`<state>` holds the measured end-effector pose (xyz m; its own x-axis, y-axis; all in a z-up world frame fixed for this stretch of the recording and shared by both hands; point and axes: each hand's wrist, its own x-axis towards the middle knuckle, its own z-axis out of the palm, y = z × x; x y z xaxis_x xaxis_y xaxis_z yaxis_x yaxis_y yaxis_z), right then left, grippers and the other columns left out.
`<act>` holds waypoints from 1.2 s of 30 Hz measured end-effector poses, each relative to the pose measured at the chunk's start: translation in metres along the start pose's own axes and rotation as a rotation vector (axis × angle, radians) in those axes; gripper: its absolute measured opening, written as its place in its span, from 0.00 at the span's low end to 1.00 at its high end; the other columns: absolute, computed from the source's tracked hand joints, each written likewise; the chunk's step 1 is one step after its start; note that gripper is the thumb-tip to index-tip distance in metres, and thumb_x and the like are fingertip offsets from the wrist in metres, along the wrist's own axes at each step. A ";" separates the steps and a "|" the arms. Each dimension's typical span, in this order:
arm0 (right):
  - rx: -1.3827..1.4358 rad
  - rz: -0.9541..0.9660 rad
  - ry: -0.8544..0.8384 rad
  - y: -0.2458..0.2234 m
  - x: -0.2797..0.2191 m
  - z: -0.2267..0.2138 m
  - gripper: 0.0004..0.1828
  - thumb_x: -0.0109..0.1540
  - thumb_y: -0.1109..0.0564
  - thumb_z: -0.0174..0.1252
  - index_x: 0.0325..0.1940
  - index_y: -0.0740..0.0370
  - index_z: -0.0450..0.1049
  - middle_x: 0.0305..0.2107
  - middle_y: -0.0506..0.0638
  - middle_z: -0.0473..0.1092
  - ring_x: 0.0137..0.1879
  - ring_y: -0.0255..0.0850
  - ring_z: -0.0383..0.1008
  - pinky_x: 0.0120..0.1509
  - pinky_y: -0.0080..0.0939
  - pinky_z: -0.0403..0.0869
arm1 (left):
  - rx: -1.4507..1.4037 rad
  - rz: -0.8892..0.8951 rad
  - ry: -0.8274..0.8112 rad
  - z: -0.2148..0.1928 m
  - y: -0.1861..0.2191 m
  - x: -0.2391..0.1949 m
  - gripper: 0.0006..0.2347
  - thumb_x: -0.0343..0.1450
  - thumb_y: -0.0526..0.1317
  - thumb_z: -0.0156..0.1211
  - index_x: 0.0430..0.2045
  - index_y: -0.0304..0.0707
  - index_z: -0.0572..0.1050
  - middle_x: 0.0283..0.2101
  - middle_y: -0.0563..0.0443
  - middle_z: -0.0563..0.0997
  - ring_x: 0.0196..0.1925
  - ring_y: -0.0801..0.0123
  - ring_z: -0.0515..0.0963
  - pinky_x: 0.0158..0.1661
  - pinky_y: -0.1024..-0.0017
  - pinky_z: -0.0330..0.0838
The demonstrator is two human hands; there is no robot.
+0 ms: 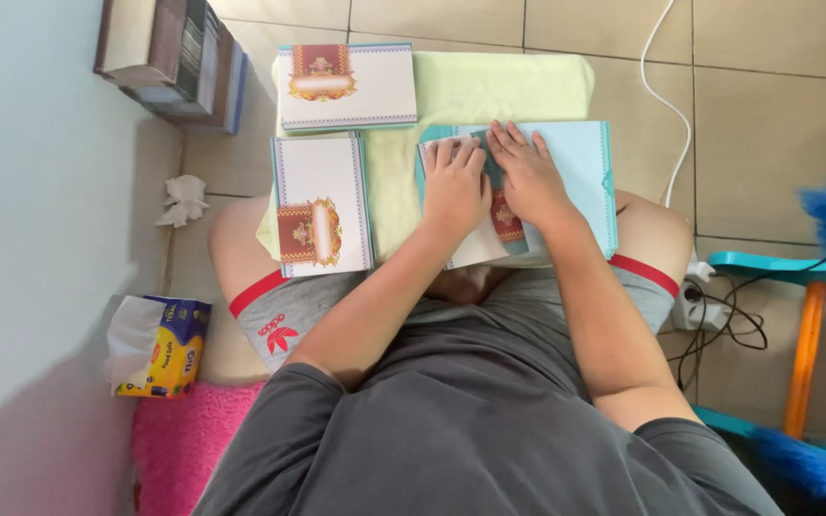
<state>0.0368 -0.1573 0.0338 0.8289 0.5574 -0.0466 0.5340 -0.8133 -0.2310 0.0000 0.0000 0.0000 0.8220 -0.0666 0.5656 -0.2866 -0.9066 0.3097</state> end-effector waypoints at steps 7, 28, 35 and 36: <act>-0.017 0.038 0.001 -0.018 -0.043 -0.007 0.34 0.68 0.64 0.38 0.81 0.55 0.54 0.78 0.48 0.49 0.83 0.46 0.44 0.83 0.57 0.40 | 0.008 0.009 0.004 -0.006 0.003 0.002 0.11 0.64 0.43 0.60 0.37 0.43 0.74 0.48 0.47 0.77 0.56 0.51 0.71 0.61 0.47 0.60; 0.473 0.418 -0.021 -0.055 -0.078 -0.044 0.44 0.63 0.44 0.64 0.78 0.60 0.56 0.63 0.55 0.62 0.59 0.48 0.73 0.59 0.48 0.76 | -0.185 -0.045 -0.054 -0.028 0.009 0.008 0.11 0.71 0.30 0.45 0.44 0.36 0.71 0.52 0.39 0.72 0.64 0.45 0.70 0.68 0.48 0.58; 1.107 0.333 0.122 0.000 -0.088 -0.006 0.34 0.58 0.68 0.45 0.71 0.62 0.68 0.57 0.53 0.70 0.62 0.45 0.71 0.66 0.51 0.70 | -0.260 0.228 -0.005 -0.029 0.012 0.001 0.08 0.73 0.34 0.44 0.41 0.40 0.73 0.49 0.44 0.73 0.62 0.52 0.71 0.67 0.51 0.61; 1.436 0.276 0.170 0.010 -0.090 0.000 0.33 0.58 0.69 0.43 0.69 0.65 0.69 0.53 0.51 0.72 0.57 0.39 0.72 0.65 0.47 0.71 | -0.319 0.329 0.046 -0.032 0.012 0.001 0.08 0.74 0.35 0.43 0.39 0.43 0.73 0.46 0.47 0.73 0.57 0.56 0.74 0.66 0.54 0.64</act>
<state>-0.0324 -0.2156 0.0354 0.9382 0.3070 -0.1600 -0.1767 0.0271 -0.9839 -0.0184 0.0021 0.0291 0.6412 -0.3044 0.7045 -0.6717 -0.6665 0.3233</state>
